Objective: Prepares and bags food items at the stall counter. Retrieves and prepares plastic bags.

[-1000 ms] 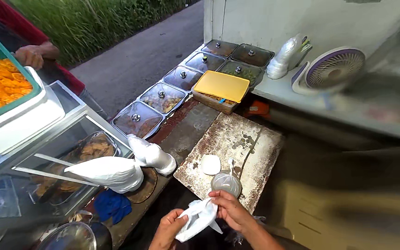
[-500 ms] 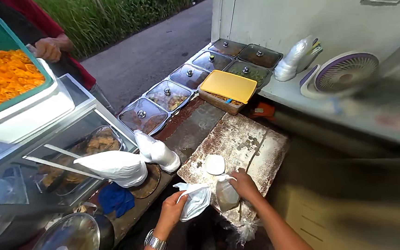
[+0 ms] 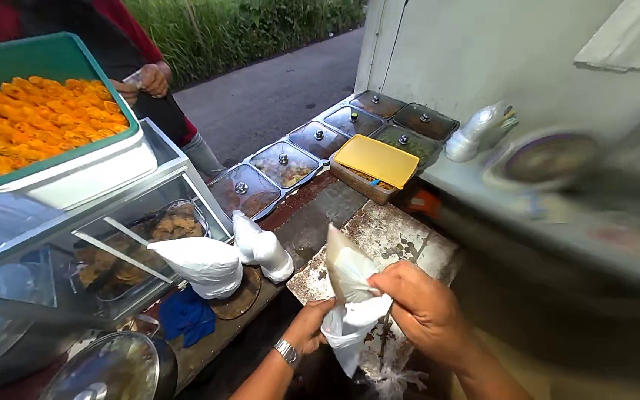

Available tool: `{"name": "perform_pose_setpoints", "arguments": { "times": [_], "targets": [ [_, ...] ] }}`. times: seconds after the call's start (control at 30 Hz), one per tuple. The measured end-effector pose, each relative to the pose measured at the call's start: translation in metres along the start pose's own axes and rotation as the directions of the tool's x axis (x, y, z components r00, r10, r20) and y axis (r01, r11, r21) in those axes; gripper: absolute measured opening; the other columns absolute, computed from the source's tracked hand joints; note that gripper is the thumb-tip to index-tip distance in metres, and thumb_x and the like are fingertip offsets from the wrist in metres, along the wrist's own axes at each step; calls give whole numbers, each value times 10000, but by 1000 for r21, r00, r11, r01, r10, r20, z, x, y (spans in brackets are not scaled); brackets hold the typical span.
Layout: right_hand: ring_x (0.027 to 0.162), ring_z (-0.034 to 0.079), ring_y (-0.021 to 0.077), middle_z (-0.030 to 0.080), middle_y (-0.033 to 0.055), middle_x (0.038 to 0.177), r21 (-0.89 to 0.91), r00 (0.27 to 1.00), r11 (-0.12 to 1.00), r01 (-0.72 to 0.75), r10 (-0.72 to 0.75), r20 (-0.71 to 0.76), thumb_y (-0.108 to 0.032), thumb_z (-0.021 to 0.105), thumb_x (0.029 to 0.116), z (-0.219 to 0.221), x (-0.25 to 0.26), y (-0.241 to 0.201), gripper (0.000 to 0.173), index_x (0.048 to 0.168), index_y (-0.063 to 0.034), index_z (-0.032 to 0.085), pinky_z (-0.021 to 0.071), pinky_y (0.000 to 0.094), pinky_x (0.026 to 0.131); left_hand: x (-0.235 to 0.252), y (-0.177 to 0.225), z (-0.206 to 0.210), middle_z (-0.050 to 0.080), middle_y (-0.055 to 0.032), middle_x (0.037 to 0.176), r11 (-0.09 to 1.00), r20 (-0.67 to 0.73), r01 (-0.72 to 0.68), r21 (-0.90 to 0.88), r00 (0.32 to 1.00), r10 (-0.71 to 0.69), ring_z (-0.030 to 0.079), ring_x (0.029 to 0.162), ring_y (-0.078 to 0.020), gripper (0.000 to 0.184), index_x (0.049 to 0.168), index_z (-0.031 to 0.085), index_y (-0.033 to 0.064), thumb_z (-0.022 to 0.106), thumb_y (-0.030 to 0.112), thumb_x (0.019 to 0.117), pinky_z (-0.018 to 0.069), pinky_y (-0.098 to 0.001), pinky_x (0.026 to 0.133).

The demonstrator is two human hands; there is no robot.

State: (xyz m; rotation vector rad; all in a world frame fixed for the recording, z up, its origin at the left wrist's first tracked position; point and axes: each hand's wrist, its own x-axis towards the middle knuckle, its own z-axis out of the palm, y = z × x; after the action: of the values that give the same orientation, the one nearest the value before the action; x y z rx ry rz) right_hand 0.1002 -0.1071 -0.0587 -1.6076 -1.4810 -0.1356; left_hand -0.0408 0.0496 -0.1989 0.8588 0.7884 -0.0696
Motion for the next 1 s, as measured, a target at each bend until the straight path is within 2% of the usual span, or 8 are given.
{"name": "perform_pose_setpoints", "arguments": {
  "times": [0.13, 0.2, 0.33, 0.53, 0.63, 0.7, 0.9, 1.0],
  "targets": [
    [983, 639, 178, 669, 45, 914, 55, 973, 995, 79, -89, 214, -98, 544, 1001, 4, -23, 27, 255, 1120, -165, 759, 542, 344, 897, -13, 19, -9, 738, -150, 989, 890, 134, -28, -456, 986, 99, 726, 922, -244, 370, 1101, 664, 46, 362, 260, 1085, 609, -427, 819],
    [975, 641, 202, 667, 52, 915, 69, 932, 996, 63, -83, 354, -90, 548, 989, 17, -43, 43, 251, 1115, -166, 752, 545, 371, 888, -12, 21, -26, 739, -167, 1005, 897, 116, -62, -438, 985, 125, 730, 927, -257, 373, 1109, 669, 36, 369, 256, 1085, 613, -435, 819],
    [950, 641, 263, 651, 95, 905, 97, 794, 994, 55, -103, 599, -53, 581, 968, 40, -66, 50, 190, 1065, -111, 734, 553, 412, 850, 3, 5, -33, 739, -107, 838, 983, -70, -127, 134, 988, 137, 712, 730, -191, 292, 1010, 718, 29, 484, 199, 1047, 596, -366, 647],
    [945, 617, 293, 620, 110, 893, 48, 664, 995, 88, -94, 742, -22, 606, 947, 30, -63, 45, 117, 984, -69, 706, 538, 416, 848, 15, 23, -33, 720, -47, 881, 637, 49, -330, 696, 908, 417, 673, 841, -118, 308, 947, 761, 45, 552, 251, 1040, 556, -359, 811],
    [934, 628, 291, 626, 103, 886, -37, 694, 991, 127, -62, 717, -39, 608, 952, 33, -51, 46, 116, 985, -82, 710, 558, 421, 823, -4, 33, -11, 646, -74, 913, 222, 300, -455, 862, 812, 501, 624, 900, -194, 352, 1029, 799, 112, 537, 347, 1034, 528, -411, 845],
    [926, 639, 275, 634, 89, 879, -104, 735, 986, 134, -28, 678, -52, 599, 954, 38, -44, 46, 133, 991, -97, 719, 564, 408, 809, -8, 39, -6, 672, -108, 946, 81, 322, -418, 905, 797, 511, 665, 918, -247, 389, 1059, 779, 103, 492, 366, 1054, 557, -464, 854],
    [972, 678, 249, 706, 66, 960, -230, 831, 973, 39, 96, 548, -52, 579, 956, 49, -34, 52, 216, 1078, -124, 742, 586, 398, 825, -12, 54, -1, 731, -136, 968, 7, 453, -604, 797, 604, 656, 715, 930, -256, 312, 1145, 754, 51, 499, 205, 1054, 584, -439, 880],
    [951, 684, 251, 706, 75, 944, -240, 846, 970, 31, 103, 523, -44, 595, 932, 54, -27, 61, 147, 954, -87, 734, 592, 404, 795, -26, 62, 13, 705, -107, 867, -32, 516, -719, 694, 466, 718, 690, 843, -204, 293, 1097, 761, 53, 504, 188, 1054, 581, -369, 804]
  ]
}}
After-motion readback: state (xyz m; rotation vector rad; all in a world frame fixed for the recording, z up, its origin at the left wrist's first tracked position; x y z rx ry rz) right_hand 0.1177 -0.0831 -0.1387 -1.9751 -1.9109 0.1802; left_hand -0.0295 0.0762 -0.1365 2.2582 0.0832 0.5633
